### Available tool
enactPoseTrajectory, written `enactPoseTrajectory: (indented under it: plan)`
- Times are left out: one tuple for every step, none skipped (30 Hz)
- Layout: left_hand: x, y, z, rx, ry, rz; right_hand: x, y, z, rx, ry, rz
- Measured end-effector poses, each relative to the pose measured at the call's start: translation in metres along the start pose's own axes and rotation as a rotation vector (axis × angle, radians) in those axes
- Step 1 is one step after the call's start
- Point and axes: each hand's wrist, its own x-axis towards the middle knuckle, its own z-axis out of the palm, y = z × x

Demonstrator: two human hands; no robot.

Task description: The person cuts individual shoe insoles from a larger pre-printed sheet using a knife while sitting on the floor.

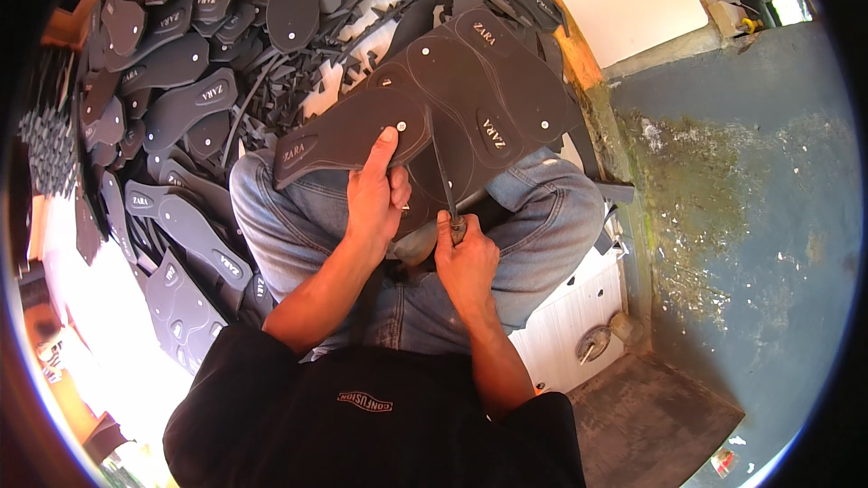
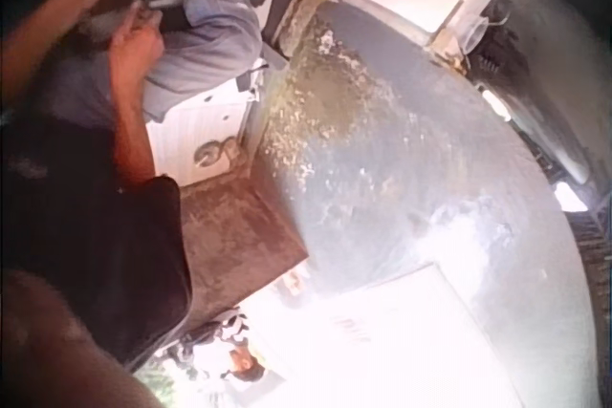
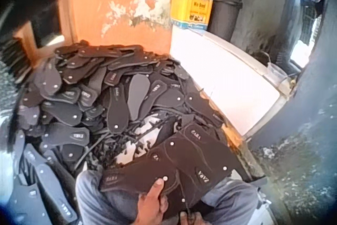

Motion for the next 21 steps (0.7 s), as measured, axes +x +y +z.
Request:
enactPoseTrajectory:
  plan:
    - [0.000, 0.000, 0.001, -0.002, 0.012, -0.001, 0.002, -0.001, 0.001, -0.021, 0.002, -0.004]
    - [0.000, 0.000, 0.001, -0.004, 0.024, -0.001, 0.004, -0.002, 0.001, -0.043, 0.003, -0.008]
    - [0.001, 0.000, 0.003, -0.015, 0.020, 0.019, 0.006, -0.003, 0.003, -0.046, 0.001, -0.012]
    - [0.001, -0.003, 0.004, -0.027, 0.018, 0.029, 0.005, -0.001, 0.004, -0.056, -0.004, -0.010]
    - [0.001, -0.005, 0.004, -0.040, 0.016, 0.040, 0.005, 0.001, 0.004, -0.066, -0.009, -0.008]
    - [0.001, -0.006, 0.002, -0.040, 0.018, 0.021, 0.005, 0.000, 0.004, -0.066, -0.021, 0.007]
    - [0.001, -0.005, 0.001, -0.041, 0.017, 0.001, 0.005, -0.001, 0.004, -0.066, -0.031, 0.023]
    - [0.002, -0.005, -0.001, -0.041, 0.016, -0.018, 0.005, -0.002, 0.004, -0.066, -0.040, 0.039]
    - [0.003, -0.005, -0.002, -0.043, 0.007, -0.004, 0.005, -0.002, 0.006, -0.057, -0.041, 0.046]
    - [0.004, -0.007, -0.004, -0.046, -0.001, 0.009, 0.004, -0.002, 0.009, -0.049, -0.042, 0.053]
    - [0.005, -0.008, -0.005, -0.049, -0.010, 0.023, 0.004, -0.002, 0.011, -0.042, -0.044, 0.060]
    - [0.006, -0.008, -0.007, -0.058, -0.029, 0.021, 0.005, -0.003, 0.011, -0.043, -0.054, 0.066]
    - [0.006, -0.009, -0.010, -0.069, -0.046, 0.017, 0.007, -0.004, 0.012, -0.046, -0.067, 0.075]
    - [0.006, -0.009, -0.011, -0.079, -0.064, 0.013, 0.009, -0.005, 0.012, -0.048, -0.079, 0.083]
    - [0.005, -0.009, -0.010, -0.086, -0.060, 0.029, 0.010, -0.006, 0.012, -0.037, -0.085, 0.082]
    - [0.004, -0.008, -0.010, -0.092, -0.053, 0.049, 0.012, -0.009, 0.013, -0.022, -0.094, 0.077]
    - [0.004, -0.006, -0.010, -0.099, -0.045, 0.070, 0.014, -0.011, 0.014, -0.007, -0.104, 0.071]
    - [0.003, -0.007, -0.015, -0.078, -0.051, 0.052, 0.017, -0.015, 0.015, 0.006, -0.097, 0.057]
    - [0.000, -0.010, -0.020, -0.060, -0.062, 0.029, 0.022, -0.019, 0.013, 0.016, -0.085, 0.045]
    - [-0.005, -0.014, -0.023, -0.041, -0.073, 0.007, 0.028, -0.021, 0.013, 0.026, -0.073, 0.032]
    - [-0.012, -0.018, -0.025, -0.019, -0.061, 0.009, 0.038, -0.021, 0.012, 0.031, -0.046, -0.060]
